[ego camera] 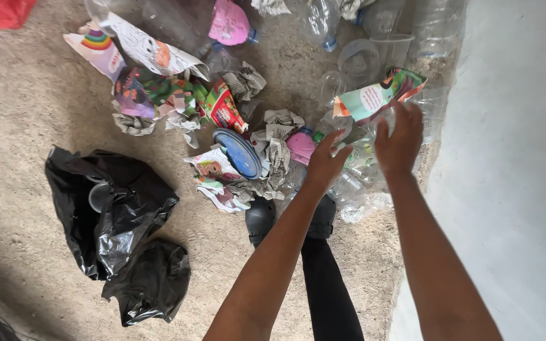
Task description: The recorder is sorting and bagging various plastic, paper, and metal trash items on a concrete floor next to a motorcycle.
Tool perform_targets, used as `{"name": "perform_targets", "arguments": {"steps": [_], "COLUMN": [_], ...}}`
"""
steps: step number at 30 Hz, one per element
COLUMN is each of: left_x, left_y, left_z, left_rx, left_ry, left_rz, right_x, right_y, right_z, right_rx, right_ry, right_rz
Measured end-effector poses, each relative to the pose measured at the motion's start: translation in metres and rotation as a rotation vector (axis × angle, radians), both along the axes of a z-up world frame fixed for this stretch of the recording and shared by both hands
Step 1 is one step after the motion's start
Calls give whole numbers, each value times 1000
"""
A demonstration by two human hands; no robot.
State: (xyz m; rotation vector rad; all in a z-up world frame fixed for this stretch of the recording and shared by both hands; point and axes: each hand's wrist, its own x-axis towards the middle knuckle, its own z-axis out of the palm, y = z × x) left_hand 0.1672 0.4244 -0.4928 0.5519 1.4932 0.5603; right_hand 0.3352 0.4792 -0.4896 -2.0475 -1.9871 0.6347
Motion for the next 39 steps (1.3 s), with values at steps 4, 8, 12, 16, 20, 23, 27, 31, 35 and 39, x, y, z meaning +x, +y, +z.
{"name": "perform_targets", "arguments": {"steps": [4,8,12,16,20,23,27,31,35,39], "left_x": [19,26,36,43,47,48,31,5,-21,-42], "left_y": [3,20,22,20,19,14,19,20,12,3], "left_z": [-42,-38,-54,-70,-80,-98,-89,-92,-109,-121], "left_rx": [26,-12,-9,41,-3,55,78,29,-12,36], "left_ry": [-61,39,15,-17,-65,-178,-190,-184,-188,-266], "left_rz": [104,93,205,253,304,444,514,674,721,750], "right_x": [31,56,67,78,77,71,47,15,-9,-17], "right_y": [21,37,47,47,46,45,38,36,23,7], "right_z": [-32,-61,-81,-103,-109,-112,-99,-75,-57,-63], "right_rx": [95,1,-53,-66,-116,-78,-34,-37,-129,-37], "right_ry": [-3,-4,121,289,409,470,511,504,156,-43], "right_rz": [0,-111,-268,-333,-413,-401,-355,-323,-150,116]}}
